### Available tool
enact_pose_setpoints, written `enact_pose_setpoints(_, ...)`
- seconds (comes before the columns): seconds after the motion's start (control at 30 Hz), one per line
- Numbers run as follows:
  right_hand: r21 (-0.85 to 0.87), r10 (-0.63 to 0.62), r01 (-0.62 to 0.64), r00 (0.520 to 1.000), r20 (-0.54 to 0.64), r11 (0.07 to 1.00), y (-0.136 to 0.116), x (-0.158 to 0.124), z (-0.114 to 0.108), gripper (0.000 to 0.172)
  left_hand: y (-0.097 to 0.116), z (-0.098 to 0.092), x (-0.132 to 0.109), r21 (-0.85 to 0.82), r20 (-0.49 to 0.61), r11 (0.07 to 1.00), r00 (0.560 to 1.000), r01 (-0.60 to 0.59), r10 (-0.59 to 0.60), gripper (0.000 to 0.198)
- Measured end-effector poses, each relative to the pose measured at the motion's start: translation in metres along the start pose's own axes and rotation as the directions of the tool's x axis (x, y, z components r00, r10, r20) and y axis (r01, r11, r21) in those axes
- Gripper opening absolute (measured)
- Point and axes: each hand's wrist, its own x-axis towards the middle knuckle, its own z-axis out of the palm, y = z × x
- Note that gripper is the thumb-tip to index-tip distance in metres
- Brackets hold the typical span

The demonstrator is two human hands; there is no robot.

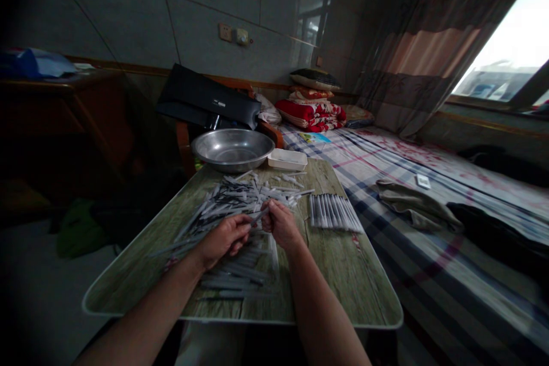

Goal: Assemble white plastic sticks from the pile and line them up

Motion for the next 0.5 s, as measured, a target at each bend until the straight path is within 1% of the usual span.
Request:
enact_pose_setpoints(0.1,0.014,0.051,-0.051,0.998,-0.035,0.999,0.004,0.002,0.002,0.035,-0.003,0.001,0.001,0.052,-0.018,0.998,0.999,-0.044,0.045,0.031)
enact_pose_setpoints(0.17,0.059,0.076,-0.073,0.996,-0.052,0.996,0.005,0.002,0.006,0.039,-0.006,0.001,0.003,0.097,-0.029,0.988,0.992,-0.119,0.123,0.027)
enact_pose_setpoints(0.2,0.090,0.077,-0.073,0.996,-0.041,0.993,0.004,0.002,0.008,0.040,-0.007,0.002,0.004,0.131,-0.036,0.978,0.985,-0.164,0.170,0.025)
enact_pose_setpoints(0.23,0.120,0.074,-0.072,0.997,-0.010,0.990,0.003,0.001,0.011,0.040,-0.009,0.002,0.005,0.176,-0.041,0.964,0.977,-0.201,0.211,0.024)
enact_pose_setpoints(0.3,0.171,0.086,-0.102,0.992,0.094,0.980,0.000,-0.002,0.017,0.043,-0.010,0.005,0.005,0.289,-0.060,0.923,0.957,-0.255,0.284,0.025)
enact_pose_setpoints(0.37,0.210,0.134,-0.177,0.969,0.206,0.962,-0.003,-0.006,0.022,0.050,-0.011,0.009,0.005,0.404,-0.082,0.866,0.931,-0.295,0.355,0.027)
enact_pose_setpoints(0.4,0.227,0.158,-0.216,0.956,0.248,0.950,-0.005,-0.008,0.024,0.052,-0.011,0.012,0.004,0.441,-0.084,0.834,0.909,-0.333,0.407,0.028)
enact_pose_setpoints(0.43,0.242,0.179,-0.250,0.943,0.280,0.938,-0.006,-0.010,0.025,0.055,-0.011,0.014,0.004,0.471,-0.084,0.804,0.889,-0.362,0.450,0.028)
enact_pose_setpoints(0.5,0.265,0.194,-0.279,0.932,0.307,0.923,-0.006,-0.012,0.025,0.055,-0.012,0.019,0.003,0.524,-0.090,0.758,0.860,-0.388,0.502,0.030)
